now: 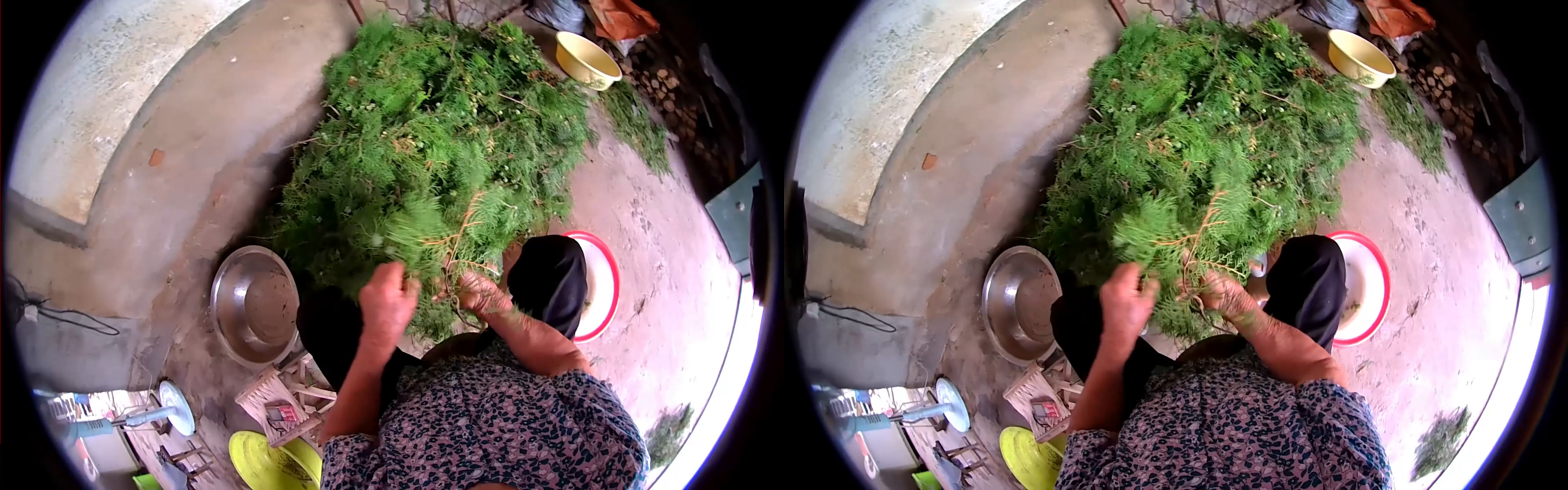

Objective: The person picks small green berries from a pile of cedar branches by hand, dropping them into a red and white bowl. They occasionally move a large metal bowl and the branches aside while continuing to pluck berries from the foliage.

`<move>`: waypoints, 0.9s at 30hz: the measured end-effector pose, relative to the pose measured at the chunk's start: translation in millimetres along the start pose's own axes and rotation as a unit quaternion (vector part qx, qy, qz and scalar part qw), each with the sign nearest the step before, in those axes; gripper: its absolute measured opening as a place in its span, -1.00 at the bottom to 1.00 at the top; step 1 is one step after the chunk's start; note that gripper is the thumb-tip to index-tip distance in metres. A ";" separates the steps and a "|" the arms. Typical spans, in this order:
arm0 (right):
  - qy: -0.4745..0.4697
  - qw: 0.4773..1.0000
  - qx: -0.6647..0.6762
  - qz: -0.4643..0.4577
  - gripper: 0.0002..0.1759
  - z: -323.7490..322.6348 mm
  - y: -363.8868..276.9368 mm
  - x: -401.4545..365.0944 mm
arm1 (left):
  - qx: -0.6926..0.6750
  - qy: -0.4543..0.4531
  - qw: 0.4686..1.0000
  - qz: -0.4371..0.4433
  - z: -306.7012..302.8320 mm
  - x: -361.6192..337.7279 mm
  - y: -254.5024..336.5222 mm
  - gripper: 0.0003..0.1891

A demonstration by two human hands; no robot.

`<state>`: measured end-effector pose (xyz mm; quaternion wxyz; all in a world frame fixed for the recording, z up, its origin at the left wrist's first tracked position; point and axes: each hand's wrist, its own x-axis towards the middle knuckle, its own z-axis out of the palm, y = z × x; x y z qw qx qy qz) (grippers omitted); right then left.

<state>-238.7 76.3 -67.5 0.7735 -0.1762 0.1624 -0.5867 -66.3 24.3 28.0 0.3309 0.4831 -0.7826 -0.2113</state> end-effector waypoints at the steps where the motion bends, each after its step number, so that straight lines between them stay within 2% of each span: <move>1: 0.053 0.991 -0.119 0.028 -0.26 28.8 -11.3 -6.8 | 0.022 -0.009 0.999 0.026 6.1 -5.6 -0.7 -0.72; 2: 0.080 0.969 -0.229 0.033 -0.22 35.3 -7.7 0.1 | 0.009 -0.047 0.999 0.014 15.2 -12.3 -8.3 -0.73; 4: 0.224 0.958 -0.101 0.151 -0.47 32.9 -4.6 17.2 | 0.056 -0.139 0.989 0.014 12.1 -22.3 -5.1 -0.75; 5: 0.273 0.956 -0.049 0.099 -0.60 36.6 -1.1 5.6 | 0.060 -0.130 0.989 0.022 20.3 -28.1 -11.6 -0.77; 6: 0.276 0.946 -0.047 0.163 -0.66 -6.2 15.6 16.7 | 0.065 -0.122 0.990 0.031 26.9 -32.5 -19.7 -0.79; 7: 0.251 0.957 -0.029 0.145 -0.66 -36.9 29.1 18.1 | 0.035 -0.112 0.989 0.094 23.7 -29.8 -21.6 -0.80; 8: 0.226 0.966 -0.011 0.127 -0.66 -53.1 37.8 15.4 | 0.040 -0.108 0.989 0.088 21.5 -30.7 -20.1 -0.80; 10: 0.137 0.962 -0.217 0.095 -0.69 -37.6 29.1 7.5 | 0.098 -0.161 0.979 0.081 19.0 -31.2 -15.1 -0.79; 11: 0.294 0.948 -0.021 0.119 -0.74 -1.8 23.1 16.8 | 0.064 -0.145 0.981 0.112 16.2 -32.1 -17.2 -0.78; 14: 0.312 0.945 0.044 0.089 -0.74 -25.5 25.2 16.5 | -0.001 -0.118 0.985 0.124 32.8 -45.9 -42.5 -0.73; 15: 0.292 0.953 0.045 0.072 -0.73 -19.7 23.1 19.5 | 0.041 -0.163 0.984 0.053 26.0 -38.6 -28.5 -0.72; 16: 0.347 0.936 0.044 0.049 -0.72 -17.9 24.0 22.1 | 0.042 -0.161 0.985 0.048 23.3 -36.5 -25.9 -0.72; 17: 0.245 0.968 -0.015 0.042 -0.72 -32.2 25.2 17.0 | -0.198 -0.199 0.953 -0.118 20.5 -35.6 -25.3 -0.71; 18: 0.136 0.987 -0.072 0.039 -0.71 -45.9 28.8 13.7 | -0.423 -0.211 0.837 -0.274 17.0 -38.2 -27.2 -0.68; 19: 0.333 0.943 -0.002 0.025 -0.70 -19.4 22.6 14.0 | -0.293 -0.165 0.941 0.028 18.2 -40.8 -30.0 -0.76; 20: 0.321 0.947 0.015 0.015 -0.67 -70.1 32.7 15.9 | -0.291 -0.162 0.942 0.026 17.6 -40.5 -34.5 -0.76; 22: 0.206 0.967 -0.148 -0.021 -0.66 14.6 -4.8 11.6 | -0.447 -0.206 0.870 0.017 13.4 -35.3 -39.7 -0.82; 23: 0.350 0.934 0.028 0.073 -0.63 9.8 -18.9 23.0 | -0.464 -0.111 0.877 0.059 11.2 -34.1 -29.1 -0.86; 24: 0.348 0.933 0.055 0.066 -0.63 6.5 -22.4 25.6 | -0.549 -0.174 0.805 -0.146 7.5 -37.5 -33.1 -0.91; 25: 0.273 0.958 -0.076 0.044 -0.63 -5.7 -22.9 25.4 | -0.605 -0.168 0.739 -0.245 4.3 -36.2 -29.9 -0.92; 26: 0.190 0.960 -0.204 0.019 -0.62 -16.3 -22.2 25.9 | -0.649 -0.161 0.662 -0.338 1.2 -35.1 -26.0 -0.89; 27: 0.119 0.883 -0.451 -0.056 -0.61 67.6 -40.3 20.1 | -0.650 -0.163 0.660 -0.340 2.1 -39.1 -26.2 -0.89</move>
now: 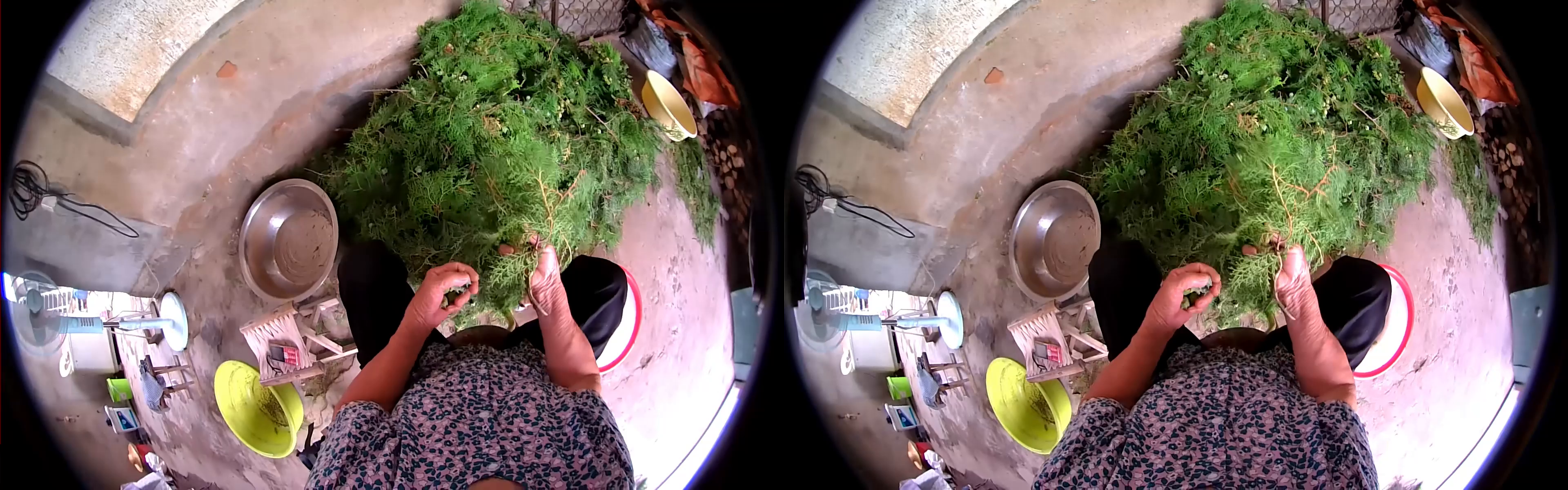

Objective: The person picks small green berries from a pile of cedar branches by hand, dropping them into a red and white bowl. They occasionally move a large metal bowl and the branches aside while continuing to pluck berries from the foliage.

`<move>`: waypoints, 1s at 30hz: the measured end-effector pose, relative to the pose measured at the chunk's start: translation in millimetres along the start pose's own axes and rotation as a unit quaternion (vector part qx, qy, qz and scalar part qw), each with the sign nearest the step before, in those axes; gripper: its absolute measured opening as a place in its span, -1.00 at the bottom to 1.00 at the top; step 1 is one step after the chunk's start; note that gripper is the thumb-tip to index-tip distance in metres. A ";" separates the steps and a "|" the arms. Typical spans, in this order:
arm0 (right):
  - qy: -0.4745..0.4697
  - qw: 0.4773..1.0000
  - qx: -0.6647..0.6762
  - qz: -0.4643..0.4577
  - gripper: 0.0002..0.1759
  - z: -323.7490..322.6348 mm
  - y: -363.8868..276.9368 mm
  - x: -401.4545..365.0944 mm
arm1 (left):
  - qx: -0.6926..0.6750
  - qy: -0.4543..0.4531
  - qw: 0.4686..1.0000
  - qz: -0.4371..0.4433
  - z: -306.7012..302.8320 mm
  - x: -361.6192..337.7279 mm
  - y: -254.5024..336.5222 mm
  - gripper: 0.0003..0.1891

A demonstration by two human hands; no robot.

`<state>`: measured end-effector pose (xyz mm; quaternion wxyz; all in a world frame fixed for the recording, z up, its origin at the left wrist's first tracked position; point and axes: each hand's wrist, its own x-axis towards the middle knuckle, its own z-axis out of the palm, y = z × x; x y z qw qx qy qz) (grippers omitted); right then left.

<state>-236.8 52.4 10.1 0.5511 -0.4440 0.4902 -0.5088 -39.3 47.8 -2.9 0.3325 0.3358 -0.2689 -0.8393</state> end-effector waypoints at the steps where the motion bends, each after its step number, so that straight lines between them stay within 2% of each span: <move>1: 0.003 1.000 -0.001 0.002 -0.61 -1.7 3.5 6.8 | 0.010 -0.058 0.998 0.015 -1.1 -2.0 -4.9 -0.87; 2: 0.043 0.972 0.209 0.099 -0.63 -3.7 12.2 15.3 | 0.020 -0.117 0.993 0.030 -1.4 -3.5 -8.2 -0.84; 3: 0.085 0.889 0.408 0.189 -0.66 -7.1 15.8 21.1 | 0.019 -0.121 0.992 0.025 -0.8 -4.5 -9.5 -0.84; 4: 0.150 0.878 0.390 0.232 -0.71 -0.9 4.9 22.6 | 0.118 -0.115 0.986 -0.032 0.6 -5.9 -11.6 -0.85; 5: 0.156 0.918 0.324 0.167 -0.70 -25.8 69.5 28.5 | 0.216 -0.112 0.966 -0.089 2.7 -6.5 -14.7 -0.86; 6: 0.172 0.916 0.321 0.167 -0.70 -30.9 69.1 20.5 | 0.247 -0.113 0.955 -0.121 6.7 -7.8 -13.7 -0.89; 8: 0.076 0.987 0.141 0.022 -0.61 -21.1 65.0 12.4 | 0.237 -0.135 0.954 -0.126 5.5 -11.5 -12.0 -0.90; 9: 0.020 0.998 0.045 -0.048 -0.56 -16.5 61.3 11.6 | 0.230 -0.143 0.955 -0.118 5.3 -13.3 -9.4 -0.92; 10: 0.034 0.987 0.159 0.000 -0.59 -15.0 53.1 9.6 | 0.170 -0.124 0.972 -0.100 11.9 -18.8 -3.7 -0.96; 11: 0.037 0.987 0.157 0.007 -0.59 -15.6 49.2 7.4 | 0.155 -0.118 0.980 -0.026 14.4 -21.5 -4.4 -0.94; 13: 0.107 0.948 0.284 0.091 -0.61 -15.1 39.1 6.3 | 0.159 -0.099 0.982 -0.006 13.3 -26.8 8.4 -0.91; 14: 0.207 0.936 0.271 0.091 -0.65 5.3 -3.3 4.1 | 0.151 -0.087 0.985 0.005 16.4 -30.7 17.6 -0.87; 15: 0.209 0.935 0.270 0.093 -0.65 3.5 0.4 3.7 | 0.150 -0.062 0.986 0.045 12.8 -32.7 18.8 -0.91; 17: 0.188 0.894 0.394 0.103 -0.69 -7.4 19.7 6.0 | 0.085 -0.072 0.991 0.077 2.8 -33.7 20.9 -0.92; 18: 0.094 0.837 0.531 0.091 -0.71 -16.0 26.1 12.0 | 0.099 -0.064 0.988 0.101 5.3 -34.5 24.0 -0.87; 19: 0.096 0.837 0.530 0.091 -0.71 -20.0 32.7 12.6 | 0.097 -0.065 0.988 0.099 6.8 -34.5 24.4 -0.87; 21: 0.273 0.870 0.384 0.148 -0.70 -20.1 31.3 14.9 | 0.178 0.014 0.981 0.069 9.3 -31.6 26.0 -0.86; 22: 0.217 0.885 0.397 0.107 -0.66 -27.0 47.0 12.6 | 0.221 0.048 0.973 0.036 9.8 -27.5 22.9 -0.86; 23: 0.218 0.885 0.397 0.105 -0.66 -31.1 59.0 13.4 | 0.222 0.045 0.973 0.036 10.7 -21.2 16.6 -0.86; 25: 0.169 0.885 0.423 0.092 -0.63 -38.2 85.3 17.1 | 0.307 0.119 0.944 0.016 3.8 -5.2 -2.0 -0.88; 26: 0.148 0.882 0.438 0.089 -0.62 -44.1 111.0 17.5 | 0.304 0.102 0.947 0.004 -18.8 5.3 -22.7 -0.88; 27: 0.125 0.919 0.372 0.043 -0.58 -22.2 52.9 -2.7 | 0.304 0.100 0.947 0.004 -19.6 7.7 -24.5 -0.88; 29: 0.156 0.879 0.434 0.123 -0.52 -23.2 66.5 -5.7 | 0.242 0.016 0.970 -0.004 -16.4 11.0 -29.3 -0.84; 30: 0.156 0.879 0.434 0.122 -0.52 -21.2 62.5 -9.7 | 0.173 0.004 0.983 0.063 -6.2 10.7 -30.1 -0.83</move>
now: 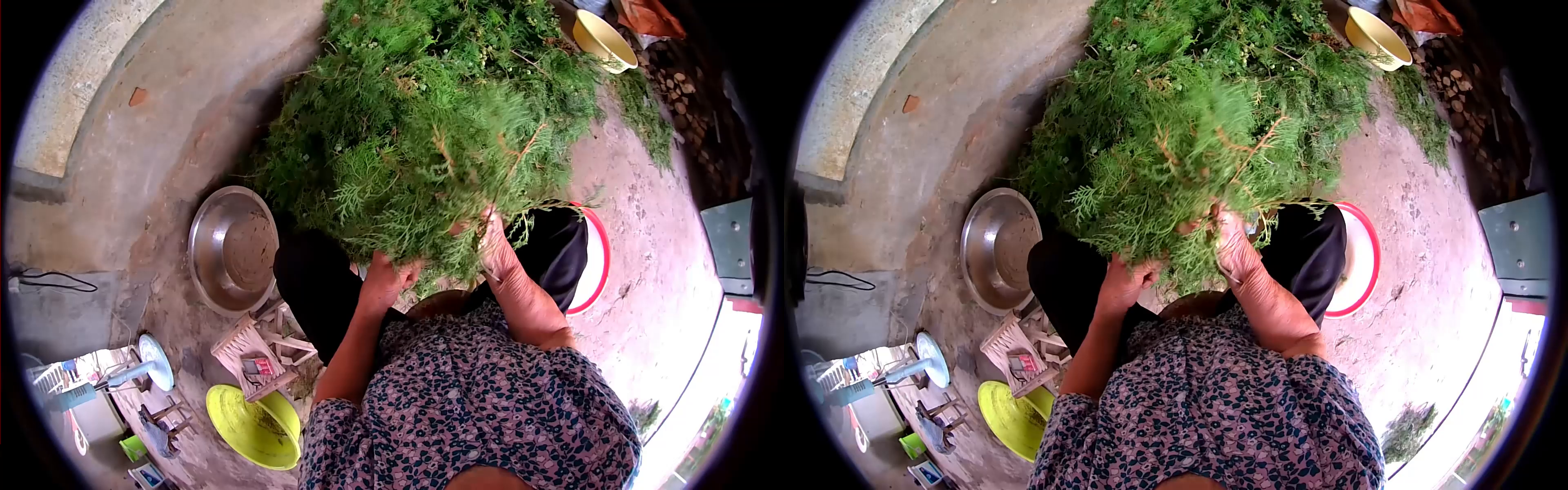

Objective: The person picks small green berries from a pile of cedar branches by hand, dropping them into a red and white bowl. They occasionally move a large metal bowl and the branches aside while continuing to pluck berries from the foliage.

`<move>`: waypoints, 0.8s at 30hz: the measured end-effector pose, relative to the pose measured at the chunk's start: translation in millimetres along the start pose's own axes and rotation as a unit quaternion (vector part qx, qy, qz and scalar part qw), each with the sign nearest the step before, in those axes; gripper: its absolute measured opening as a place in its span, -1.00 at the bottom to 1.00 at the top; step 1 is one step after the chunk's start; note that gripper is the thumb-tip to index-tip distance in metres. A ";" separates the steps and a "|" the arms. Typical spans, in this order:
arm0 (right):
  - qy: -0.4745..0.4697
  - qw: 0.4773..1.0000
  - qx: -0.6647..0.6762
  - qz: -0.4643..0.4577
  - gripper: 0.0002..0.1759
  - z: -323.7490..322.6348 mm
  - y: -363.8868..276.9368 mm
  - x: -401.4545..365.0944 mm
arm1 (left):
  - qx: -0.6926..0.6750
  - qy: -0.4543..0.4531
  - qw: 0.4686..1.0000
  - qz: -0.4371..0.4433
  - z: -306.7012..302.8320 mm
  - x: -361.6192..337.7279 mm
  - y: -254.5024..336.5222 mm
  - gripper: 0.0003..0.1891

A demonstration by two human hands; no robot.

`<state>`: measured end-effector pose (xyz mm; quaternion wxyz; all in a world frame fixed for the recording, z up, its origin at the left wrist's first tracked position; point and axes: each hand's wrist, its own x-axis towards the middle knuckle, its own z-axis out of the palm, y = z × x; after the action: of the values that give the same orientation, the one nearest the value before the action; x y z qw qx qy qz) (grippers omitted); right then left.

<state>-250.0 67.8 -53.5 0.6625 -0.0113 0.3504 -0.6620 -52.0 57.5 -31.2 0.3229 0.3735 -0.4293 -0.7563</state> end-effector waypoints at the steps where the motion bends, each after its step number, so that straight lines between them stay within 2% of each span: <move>1: -0.061 0.994 -0.087 -0.028 -0.52 2.8 -1.0 -7.0 | 0.000 0.000 1.000 0.000 -1.9 0.7 -4.4 -0.83; 3: -0.180 0.946 -0.257 -0.080 -0.50 9.4 -2.4 -16.0 | 0.076 0.003 0.997 0.025 -10.0 3.3 -18.3 -0.84; 4: -0.181 0.946 -0.257 -0.079 -0.50 9.6 -2.3 -15.0 | 0.076 0.005 0.997 0.025 -13.7 4.3 -23.4 -0.84; 6: -0.269 0.953 -0.133 -0.036 -0.47 8.6 -4.0 -9.5 | 0.258 0.076 0.963 0.002 -20.3 5.7 -32.6 -0.87; 7: -0.311 0.948 -0.070 -0.015 -0.45 7.5 -5.5 -5.5 | 0.260 0.075 0.963 0.001 -22.6 4.8 -37.1 -0.87; 8: -0.213 0.968 -0.129 0.027 -0.33 -3.5 -5.3 7.7 | 0.296 0.071 0.950 0.075 -24.3 2.6 -41.7 -0.89; 9: -0.213 0.968 -0.128 0.026 -0.33 -10.5 -2.3 18.7 | 0.329 0.066 0.930 0.149 -26.0 0.5 -46.1 -0.91; 11: -0.193 0.964 -0.130 0.127 -0.23 -25.9 3.6 39.4 | 0.357 0.081 0.919 0.145 -28.2 -1.6 -53.1 -0.88; 12: -0.485 0.869 -0.035 0.086 -0.23 -43.3 5.0 53.7 | 0.383 0.094 0.908 0.142 -28.3 -1.6 -54.8 -0.84; 13: -0.483 0.871 -0.037 0.082 -0.23 -37.3 2.4 46.6 | 0.383 0.090 0.908 0.143 -22.1 -3.2 -42.5 -0.84; 15: -0.290 0.949 -0.098 0.070 -0.37 -16.7 -0.8 17.4 | 0.544 0.070 0.784 0.292 -11.6 -4.6 -18.8 -0.68; 16: -0.176 0.969 -0.151 -0.084 -0.38 24.8 10.4 -18.5 | 0.628 0.073 0.725 0.272 -24.0 -5.0 -37.3 -0.51; 17: -0.171 0.952 -0.246 -0.057 -0.38 10.3 7.0 -9.1 | 0.627 0.063 0.724 0.280 -23.1 -10.5 -35.1 -0.51; 19: -0.183 0.881 -0.432 -0.068 -0.39 -23.3 15.9 9.5 | 0.774 0.054 0.602 0.187 -13.9 -10.5 -26.4 -0.46; 21: -0.186 0.771 -0.602 -0.093 -0.40 -48.8 31.7 23.3 | 0.618 0.039 0.784 0.027 -18.7 -16.5 -27.3 -0.66; 23: -0.193 0.678 -0.703 -0.091 -0.40 -66.7 48.2 35.4 | 0.614 0.044 0.785 0.064 -39.2 -24.3 -48.5 -0.69; 24: -0.199 0.645 -0.733 -0.088 -0.41 -73.1 55.0 41.2 | 0.641 0.033 0.755 0.134 -48.8 -24.1 -57.3 -0.66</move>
<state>-242.2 70.9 -153.4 0.4299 -0.6554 0.5783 -0.2263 -8.1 81.4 -92.5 0.1196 0.4565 -0.8483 -0.2403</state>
